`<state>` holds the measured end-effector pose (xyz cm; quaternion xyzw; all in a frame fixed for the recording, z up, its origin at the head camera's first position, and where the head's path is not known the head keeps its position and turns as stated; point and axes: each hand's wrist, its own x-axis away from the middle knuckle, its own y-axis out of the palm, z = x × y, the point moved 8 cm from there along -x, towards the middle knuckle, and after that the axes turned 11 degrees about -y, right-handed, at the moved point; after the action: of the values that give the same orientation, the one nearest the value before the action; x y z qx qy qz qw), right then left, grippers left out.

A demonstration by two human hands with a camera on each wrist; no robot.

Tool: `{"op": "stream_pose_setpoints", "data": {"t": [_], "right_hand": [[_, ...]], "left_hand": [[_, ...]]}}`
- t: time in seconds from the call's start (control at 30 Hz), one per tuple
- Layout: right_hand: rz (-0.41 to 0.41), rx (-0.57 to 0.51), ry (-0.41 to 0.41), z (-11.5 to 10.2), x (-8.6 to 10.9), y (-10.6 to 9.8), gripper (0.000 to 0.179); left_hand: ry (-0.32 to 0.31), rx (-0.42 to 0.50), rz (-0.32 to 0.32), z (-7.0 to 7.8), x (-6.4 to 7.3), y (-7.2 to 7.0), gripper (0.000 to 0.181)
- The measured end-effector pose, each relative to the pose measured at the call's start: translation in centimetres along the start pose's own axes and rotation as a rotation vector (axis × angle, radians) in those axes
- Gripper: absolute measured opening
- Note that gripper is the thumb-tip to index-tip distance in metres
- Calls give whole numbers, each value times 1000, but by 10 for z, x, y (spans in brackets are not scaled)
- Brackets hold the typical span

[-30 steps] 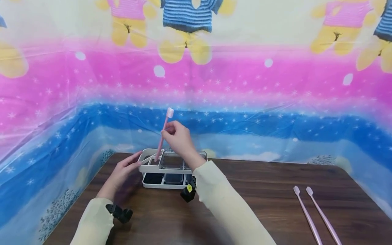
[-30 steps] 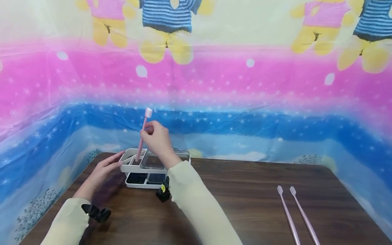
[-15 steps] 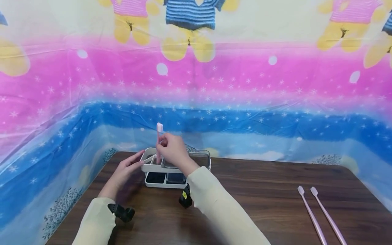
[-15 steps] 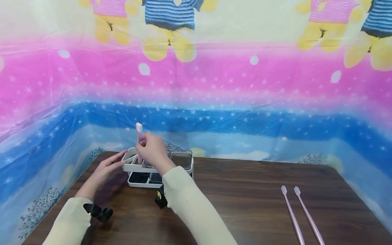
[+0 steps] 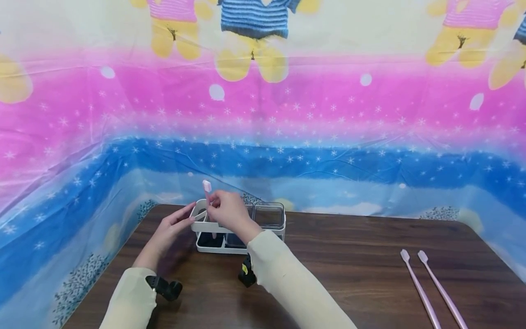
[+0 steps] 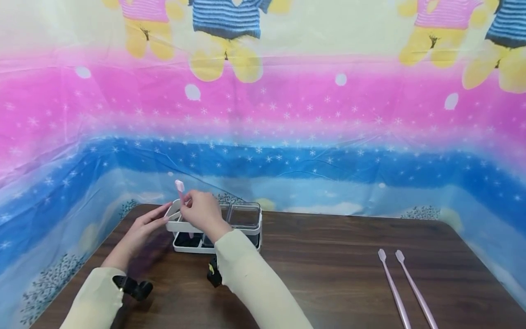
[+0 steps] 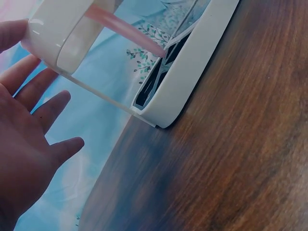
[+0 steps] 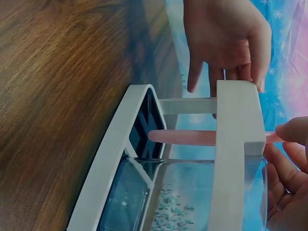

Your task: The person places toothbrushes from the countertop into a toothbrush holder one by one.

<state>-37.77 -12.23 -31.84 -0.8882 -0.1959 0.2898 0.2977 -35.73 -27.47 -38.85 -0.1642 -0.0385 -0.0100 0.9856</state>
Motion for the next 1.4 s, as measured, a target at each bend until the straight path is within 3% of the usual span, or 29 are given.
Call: {"op": "stream_pose_setpoints", "data": {"t": [0.57, 1.4], "right_hand": [[-16, 73, 17, 6, -2, 5, 19], [0, 62, 21, 6, 1, 1, 26]], "left_hand": [[18, -3, 0, 1, 0, 1, 58], [-1, -14, 7, 1, 1, 1, 61]]}}
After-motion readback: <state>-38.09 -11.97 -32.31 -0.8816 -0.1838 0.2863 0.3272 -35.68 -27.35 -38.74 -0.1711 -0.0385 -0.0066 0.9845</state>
